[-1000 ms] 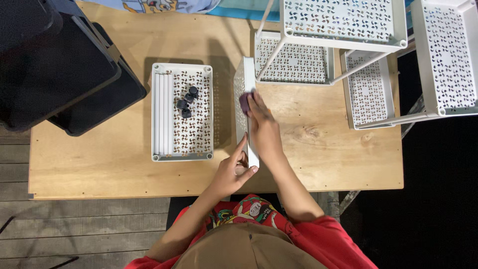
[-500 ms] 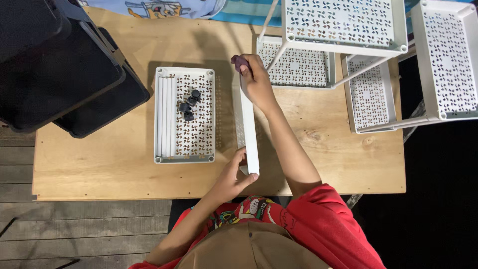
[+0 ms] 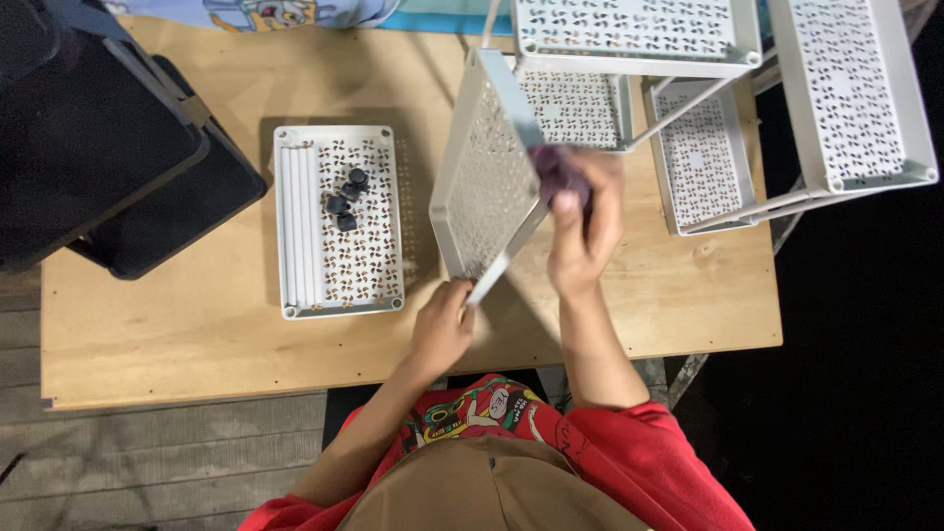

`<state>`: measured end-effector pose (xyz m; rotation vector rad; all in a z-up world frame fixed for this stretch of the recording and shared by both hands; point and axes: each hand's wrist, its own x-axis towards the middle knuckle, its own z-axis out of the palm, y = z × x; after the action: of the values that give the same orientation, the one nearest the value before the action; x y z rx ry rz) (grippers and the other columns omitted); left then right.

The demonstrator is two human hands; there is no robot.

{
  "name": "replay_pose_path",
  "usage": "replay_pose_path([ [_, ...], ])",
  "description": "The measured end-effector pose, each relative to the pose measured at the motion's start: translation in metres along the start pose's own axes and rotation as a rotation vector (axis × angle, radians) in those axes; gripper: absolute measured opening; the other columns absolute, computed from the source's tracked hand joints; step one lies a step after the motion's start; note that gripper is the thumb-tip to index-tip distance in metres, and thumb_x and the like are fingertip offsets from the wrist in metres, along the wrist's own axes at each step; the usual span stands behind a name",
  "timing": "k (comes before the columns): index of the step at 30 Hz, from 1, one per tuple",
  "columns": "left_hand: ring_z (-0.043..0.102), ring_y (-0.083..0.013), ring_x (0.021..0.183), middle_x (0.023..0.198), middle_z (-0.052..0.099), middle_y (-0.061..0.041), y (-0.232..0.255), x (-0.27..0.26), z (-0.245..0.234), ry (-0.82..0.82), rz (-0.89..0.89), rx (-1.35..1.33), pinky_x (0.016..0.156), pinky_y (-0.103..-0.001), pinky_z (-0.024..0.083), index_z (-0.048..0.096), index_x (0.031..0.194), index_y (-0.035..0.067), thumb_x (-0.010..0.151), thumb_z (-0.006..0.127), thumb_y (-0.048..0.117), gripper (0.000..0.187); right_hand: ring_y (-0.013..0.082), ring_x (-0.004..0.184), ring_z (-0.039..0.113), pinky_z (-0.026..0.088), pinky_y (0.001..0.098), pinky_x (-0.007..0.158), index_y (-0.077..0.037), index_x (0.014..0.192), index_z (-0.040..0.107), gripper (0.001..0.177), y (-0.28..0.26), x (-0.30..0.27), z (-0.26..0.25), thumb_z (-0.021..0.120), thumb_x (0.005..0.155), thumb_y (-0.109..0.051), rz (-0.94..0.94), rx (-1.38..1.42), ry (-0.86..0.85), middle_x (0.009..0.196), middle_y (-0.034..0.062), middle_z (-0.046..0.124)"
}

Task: The person wipes a white perforated tray with a purple cloth, then assembles a multi-tier shoe rack by inserting white plastic rods into the tray corners and stacking the trays. The person handles small black plastic feet and white rods, placing them into the tray slots and stacking the completed unit.

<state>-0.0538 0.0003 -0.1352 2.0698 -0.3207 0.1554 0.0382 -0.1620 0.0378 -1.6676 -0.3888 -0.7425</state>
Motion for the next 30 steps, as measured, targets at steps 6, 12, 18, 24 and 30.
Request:
replay_pose_path([
  [6, 0.066, -0.0389, 0.096, 0.106, 0.068, -0.016, -0.027, 0.007, 0.019, -0.01, 0.017, 0.134, 0.079, -0.047, 0.055, 0.06, 0.105, 0.003, 0.09, 0.065, 0.003, 0.015, 0.0309, 0.115, 0.064, 0.053, 0.0395, 0.098, 0.0, 0.125, 0.06, 0.033, -0.015, -0.039, -0.003, 0.053, 0.111, -0.03, -0.176, -0.221, -0.075, 0.119, 0.0168, 0.063],
  [12, 0.068, -0.0374, 0.098, 0.108, 0.067, -0.016, -0.011, 0.014, 0.011, -0.053, -0.061, 0.143, 0.081, -0.046, 0.056, 0.062, 0.107, 0.003, 0.089, 0.064, 0.001, 0.019, 0.0307, 0.113, 0.064, 0.052, 0.041, 0.1, 0.0, 0.126, 0.058, 0.025, -0.011, -0.07, -0.006, 0.062, 0.105, -0.013, -0.131, -0.224, -0.101, 0.121, 0.0174, 0.063],
  [18, 0.073, -0.0314, 0.096, 0.107, 0.068, -0.017, 0.048, 0.029, -0.022, 0.039, 0.07, -0.219, 0.08, -0.04, 0.059, 0.052, 0.121, -0.001, 0.085, 0.073, 0.002, 0.041, 0.0336, 0.121, 0.065, 0.052, 0.0416, 0.107, -0.001, 0.12, 0.068, 0.023, -0.023, -0.075, -0.009, 0.068, 0.097, -0.006, -0.04, -0.247, -0.172, 0.124, 0.0179, 0.067],
  [24, 0.077, -0.0301, 0.104, 0.112, 0.073, -0.019, 0.078, 0.038, -0.043, 0.101, 0.146, -0.259, 0.084, -0.036, 0.063, 0.051, 0.132, 0.001, 0.09, 0.072, -0.004, 0.048, 0.0404, 0.142, 0.056, 0.043, 0.0482, 0.118, -0.004, 0.128, 0.072, 0.035, -0.054, -0.055, -0.014, 0.069, 0.093, -0.002, 0.102, -0.349, -0.328, 0.138, 0.0157, 0.068],
  [30, 0.076, -0.0271, 0.085, 0.101, 0.072, -0.017, 0.08, 0.04, -0.04, 0.039, 0.09, -0.204, 0.072, -0.037, 0.062, 0.057, 0.13, 0.0, 0.094, 0.076, 0.009, 0.042, 0.0323, 0.146, 0.053, 0.041, 0.0468, 0.121, -0.005, 0.135, 0.068, 0.038, -0.047, -0.024, 0.0, 0.065, 0.098, 0.0, 0.216, -0.408, -0.351, 0.147, 0.0164, 0.062],
])
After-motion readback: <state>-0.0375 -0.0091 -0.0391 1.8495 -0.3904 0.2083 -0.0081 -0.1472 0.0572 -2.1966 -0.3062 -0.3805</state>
